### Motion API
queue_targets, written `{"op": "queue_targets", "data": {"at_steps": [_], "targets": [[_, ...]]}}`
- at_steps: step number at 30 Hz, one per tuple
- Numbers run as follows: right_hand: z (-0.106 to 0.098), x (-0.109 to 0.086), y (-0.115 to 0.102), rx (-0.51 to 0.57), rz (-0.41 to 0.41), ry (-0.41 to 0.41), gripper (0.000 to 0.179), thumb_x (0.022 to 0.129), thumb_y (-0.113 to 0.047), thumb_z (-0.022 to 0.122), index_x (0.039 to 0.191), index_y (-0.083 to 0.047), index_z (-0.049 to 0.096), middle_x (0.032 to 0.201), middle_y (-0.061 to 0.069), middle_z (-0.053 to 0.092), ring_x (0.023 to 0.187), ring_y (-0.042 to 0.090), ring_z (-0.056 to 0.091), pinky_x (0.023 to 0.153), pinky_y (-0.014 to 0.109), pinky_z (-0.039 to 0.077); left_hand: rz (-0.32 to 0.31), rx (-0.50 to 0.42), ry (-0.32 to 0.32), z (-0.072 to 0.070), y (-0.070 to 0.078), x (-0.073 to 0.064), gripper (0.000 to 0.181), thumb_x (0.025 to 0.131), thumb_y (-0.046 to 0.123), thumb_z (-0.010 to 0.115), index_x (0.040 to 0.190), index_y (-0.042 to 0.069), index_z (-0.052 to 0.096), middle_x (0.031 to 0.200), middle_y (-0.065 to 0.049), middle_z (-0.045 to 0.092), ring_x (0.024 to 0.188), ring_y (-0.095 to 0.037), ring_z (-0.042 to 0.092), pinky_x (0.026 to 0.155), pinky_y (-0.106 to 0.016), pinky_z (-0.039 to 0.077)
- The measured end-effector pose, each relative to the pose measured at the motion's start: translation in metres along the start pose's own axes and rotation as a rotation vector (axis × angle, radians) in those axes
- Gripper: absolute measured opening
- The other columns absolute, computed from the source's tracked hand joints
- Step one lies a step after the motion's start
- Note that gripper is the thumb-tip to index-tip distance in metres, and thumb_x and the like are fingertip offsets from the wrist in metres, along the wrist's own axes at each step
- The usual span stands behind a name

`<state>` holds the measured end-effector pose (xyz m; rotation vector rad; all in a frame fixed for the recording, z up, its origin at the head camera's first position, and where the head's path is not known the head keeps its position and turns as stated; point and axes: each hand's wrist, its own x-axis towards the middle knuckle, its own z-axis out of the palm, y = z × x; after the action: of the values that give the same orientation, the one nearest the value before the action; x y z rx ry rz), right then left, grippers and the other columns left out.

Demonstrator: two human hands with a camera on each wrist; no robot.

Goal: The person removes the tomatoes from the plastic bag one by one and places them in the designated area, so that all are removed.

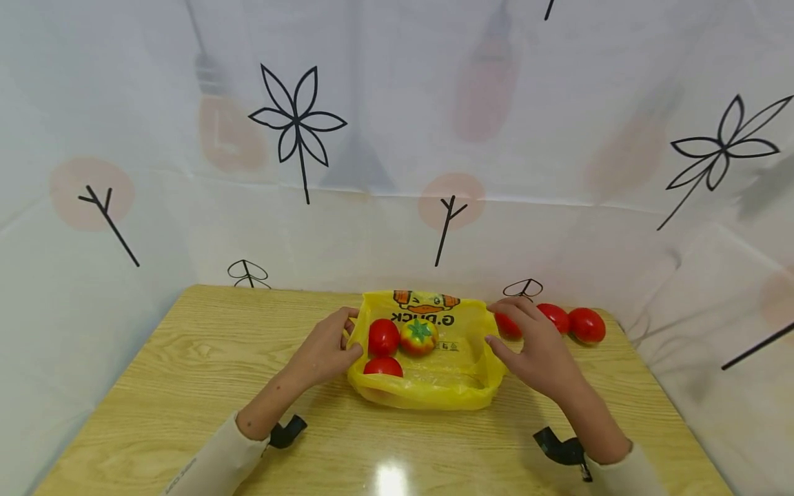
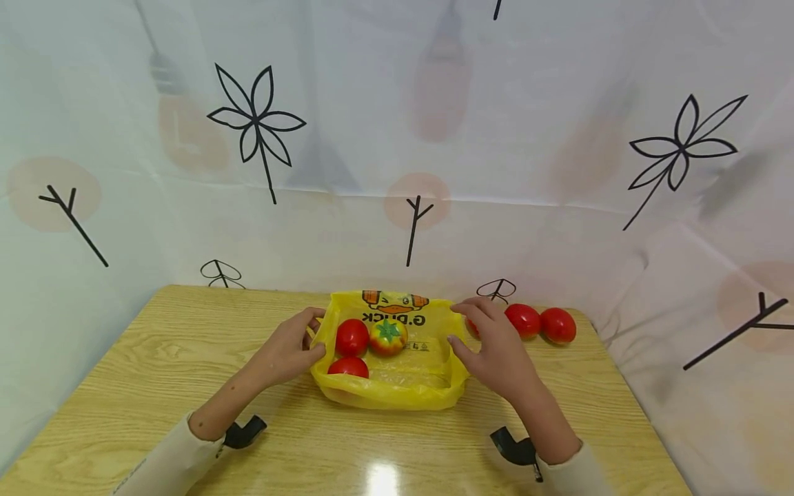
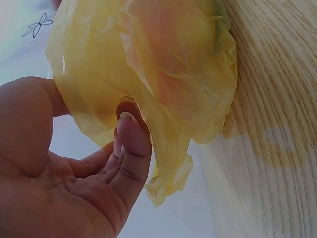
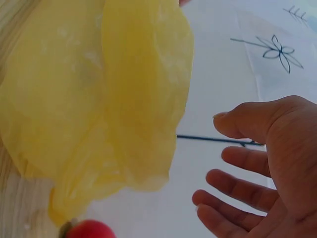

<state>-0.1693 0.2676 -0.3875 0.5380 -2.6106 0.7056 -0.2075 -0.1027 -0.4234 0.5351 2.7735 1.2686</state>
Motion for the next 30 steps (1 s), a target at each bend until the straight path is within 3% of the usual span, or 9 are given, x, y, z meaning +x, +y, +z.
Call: {"op": "queue_targets", "data": {"at_steps": [14,24,30], "targets": [[0.026,0.006,-0.037,0.044,-0.062,-0.129,0.047,0.089,-0.015,0.084,0.134,-0.015,0.068,0.132,0.0,0.064,0.118,0.024,0.064,0.097,0.046,0.059,-0.008,0.025,-0.014,0.001,0.002,0.0,0.063,0.09,0.009,0.066,0.151,-0.001,0.05,0.109,-0.006,0.061,0.068,-0.014,0.051,0.061,-0.03,0.047],[0.041,0.015,-0.064,0.081,-0.118,-0.233,0.044,0.09,-0.011,0.083,0.132,-0.01,0.07,0.125,0.001,0.065,0.103,0.017,0.065,0.09,0.038,0.06,0.014,0.002,-0.009,0.001,0.003,0.001,0.063,0.089,0.007,0.065,0.15,-0.001,0.051,0.106,-0.005,0.062,0.066,-0.014,0.053,0.058,-0.028,0.05],[0.051,0.021,-0.08,0.09,-0.133,-0.293,0.04,0.09,-0.011,0.083,0.128,-0.014,0.072,0.119,0.0,0.067,0.098,0.016,0.067,0.088,0.036,0.061,0.005,-0.002,-0.002,0.002,0.002,-0.001,0.062,0.089,0.006,0.067,0.149,0.001,0.052,0.107,-0.005,0.061,0.065,-0.015,0.053,0.057,-0.028,0.05]]}}
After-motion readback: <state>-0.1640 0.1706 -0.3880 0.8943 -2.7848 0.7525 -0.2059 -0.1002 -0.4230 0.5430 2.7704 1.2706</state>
